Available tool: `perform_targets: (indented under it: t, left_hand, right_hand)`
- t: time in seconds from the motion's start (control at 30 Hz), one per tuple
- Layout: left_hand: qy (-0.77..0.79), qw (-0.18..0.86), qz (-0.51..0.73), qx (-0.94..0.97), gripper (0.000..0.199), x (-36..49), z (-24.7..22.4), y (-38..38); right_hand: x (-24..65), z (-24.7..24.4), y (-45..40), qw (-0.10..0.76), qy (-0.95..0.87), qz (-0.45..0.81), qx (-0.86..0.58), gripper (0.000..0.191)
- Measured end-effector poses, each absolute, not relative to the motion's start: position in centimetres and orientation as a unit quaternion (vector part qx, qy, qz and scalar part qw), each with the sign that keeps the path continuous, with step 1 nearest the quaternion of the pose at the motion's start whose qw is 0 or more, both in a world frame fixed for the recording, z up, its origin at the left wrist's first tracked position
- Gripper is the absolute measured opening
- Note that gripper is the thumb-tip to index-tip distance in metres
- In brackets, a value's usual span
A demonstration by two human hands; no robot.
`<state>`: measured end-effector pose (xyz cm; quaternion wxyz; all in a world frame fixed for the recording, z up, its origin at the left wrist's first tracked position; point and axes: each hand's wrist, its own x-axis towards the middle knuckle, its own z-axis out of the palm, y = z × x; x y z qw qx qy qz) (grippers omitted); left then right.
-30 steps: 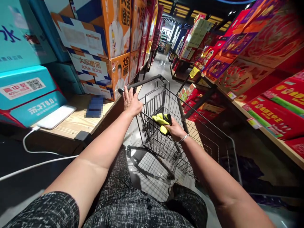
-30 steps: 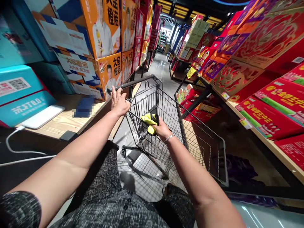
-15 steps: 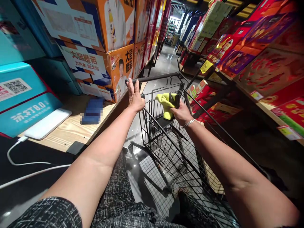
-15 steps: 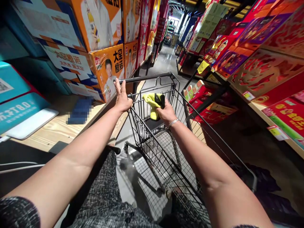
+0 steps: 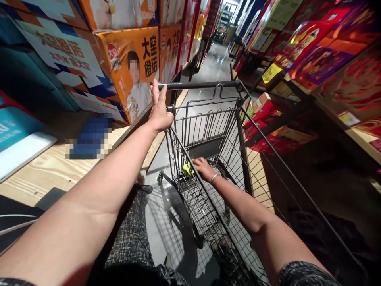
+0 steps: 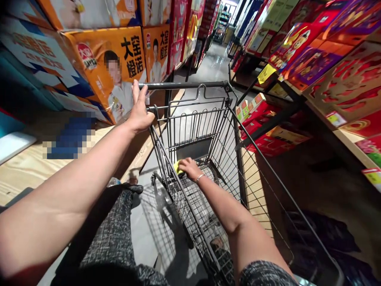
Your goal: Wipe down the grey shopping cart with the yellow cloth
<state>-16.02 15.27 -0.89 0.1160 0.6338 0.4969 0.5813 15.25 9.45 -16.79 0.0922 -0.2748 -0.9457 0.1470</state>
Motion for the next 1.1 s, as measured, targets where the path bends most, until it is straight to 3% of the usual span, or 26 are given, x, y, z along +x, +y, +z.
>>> perform_targets:
  t: [0.07, 0.17, 0.33, 0.43, 0.53, 0.67, 0.77, 1.0, 1.1]
  left_hand:
    - [0.535, 0.090, 0.546, 0.638, 0.096, -16.0, -0.6, 15.1]
    - [0.606, 0.059, 0.486, 0.627, 0.097, -15.8, 0.0, 14.6]
    - [0.636, 0.054, 0.461, 0.616, 0.099, -15.5, 0.8, 13.9]
    - [0.637, 0.051, 0.459, 0.618, 0.096, -15.4, 1.0, 13.4]
    - [0.632, 0.041, 0.455, 0.627, 0.091, -15.4, 1.0, 13.1]
    - [0.634, 0.037, 0.455, 0.625, 0.091, -15.4, 0.8, 13.0]
    - [0.641, 0.046, 0.461, 0.612, 0.090, -15.3, 0.8, 13.0]
    - [0.660, 0.053, 0.445, 0.603, 0.092, -14.5, 1.6, 12.4]
    - [0.656, 0.054, 0.453, 0.602, 0.088, -14.3, 1.8, 12.2]
  right_hand:
    - [16.3, -17.7, 9.2, 0.088, -0.937, 0.199, -0.275, 0.024]
    - [16.1, -15.3, 11.4, 0.172, -0.899, 0.227, -0.334, 0.027]
    - [14.3, -5.9, 19.5, 0.368, -0.801, 0.154, -0.447, 0.047]
    - [14.4, -3.5, 22.3, 0.424, -0.768, 0.090, -0.472, 0.044]
    - [16.1, -6.8, 20.7, 0.399, -0.779, 0.061, -0.480, 0.038]
    - [19.8, -15.4, 14.6, 0.258, -0.805, 0.124, -0.520, 0.037]
    - [22.1, -17.9, 12.8, 0.184, -0.812, 0.180, -0.524, 0.031]
    - [21.3, -6.6, 24.8, 0.424, -0.715, 0.033, -0.555, 0.040]
    - [20.6, -5.3, 27.1, 0.442, -0.704, 0.025, -0.555, 0.044]
